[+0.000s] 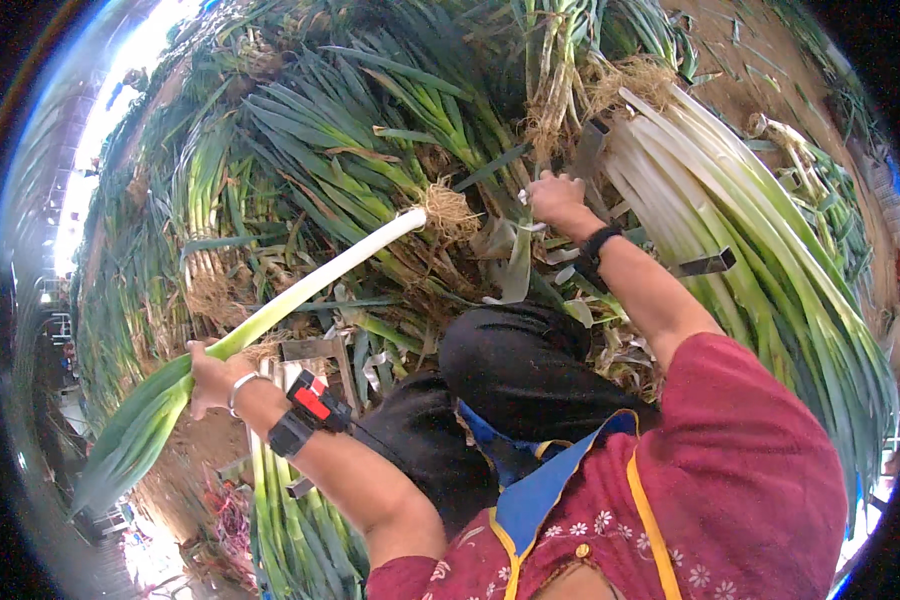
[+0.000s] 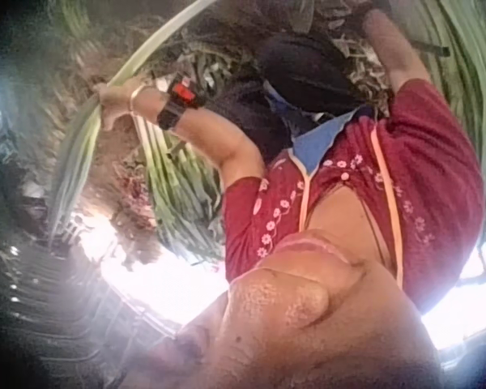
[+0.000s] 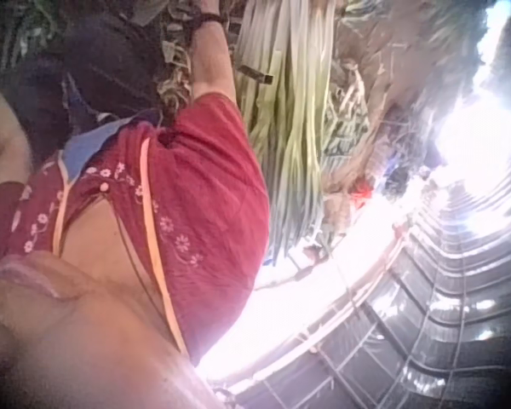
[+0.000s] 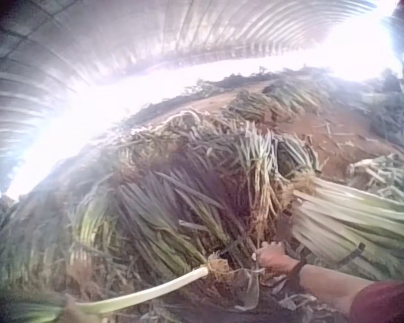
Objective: The person is seen peeling and cleaning harvested leeks while sitting on the ground in an agricultural shed.
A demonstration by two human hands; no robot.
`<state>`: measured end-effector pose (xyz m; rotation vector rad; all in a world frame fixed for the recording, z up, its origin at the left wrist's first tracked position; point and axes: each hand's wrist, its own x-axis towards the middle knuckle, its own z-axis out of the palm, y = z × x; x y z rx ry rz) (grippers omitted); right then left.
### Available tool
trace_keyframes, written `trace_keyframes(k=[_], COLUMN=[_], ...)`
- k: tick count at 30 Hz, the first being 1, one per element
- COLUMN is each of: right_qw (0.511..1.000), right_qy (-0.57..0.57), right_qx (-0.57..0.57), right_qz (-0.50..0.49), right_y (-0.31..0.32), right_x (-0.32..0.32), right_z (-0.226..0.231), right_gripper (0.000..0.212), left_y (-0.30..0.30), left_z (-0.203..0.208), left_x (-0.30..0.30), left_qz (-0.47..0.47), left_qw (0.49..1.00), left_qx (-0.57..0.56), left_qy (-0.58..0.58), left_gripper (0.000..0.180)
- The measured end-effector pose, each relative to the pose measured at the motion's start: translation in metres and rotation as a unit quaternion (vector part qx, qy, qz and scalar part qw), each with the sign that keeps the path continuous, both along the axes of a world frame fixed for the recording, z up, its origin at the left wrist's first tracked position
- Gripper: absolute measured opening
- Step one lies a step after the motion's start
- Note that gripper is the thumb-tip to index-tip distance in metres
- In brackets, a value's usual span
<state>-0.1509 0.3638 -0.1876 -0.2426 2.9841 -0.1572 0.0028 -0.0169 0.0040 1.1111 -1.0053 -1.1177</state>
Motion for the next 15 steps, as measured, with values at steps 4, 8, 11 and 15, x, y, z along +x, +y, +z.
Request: trace_keyframes(k=[4, 8, 11, 15], right_qw=[0.940, 0.877, 0.854, 0.854], right_qy=[0.194, 0.222, 0.234, 0.187], right_qx=[-0.260, -0.322, -0.326, -0.356], right_qz=[0.101, 0.280, 0.332, 0.330], right_y=[-0.047, -0.084, -0.109, -0.106], right_x=[0.019, 0.035, 0.039, 0.029], right_z=[0.042, 0.074, 0.079, 0.076], right_gripper=[0.031, 0.044, 0.032, 0.023], left_y=[-0.121, -0.068, -0.053, 0.034], left_z=[-0.080, -0.069, -0.050, 0.020], left_x=[0.056, 0.009, 0.012, -0.009], left_qz=[0.063, -0.034, -0.011, -0.007], left_qw=[0.669, 0.963, 0.975, 0.999], left_qx=[-0.374, -0.185, -0.149, 0.035], left_qy=[-0.639, -0.194, -0.163, 0.000], left_gripper=[0.080, 0.079, 0.080, 0.081])
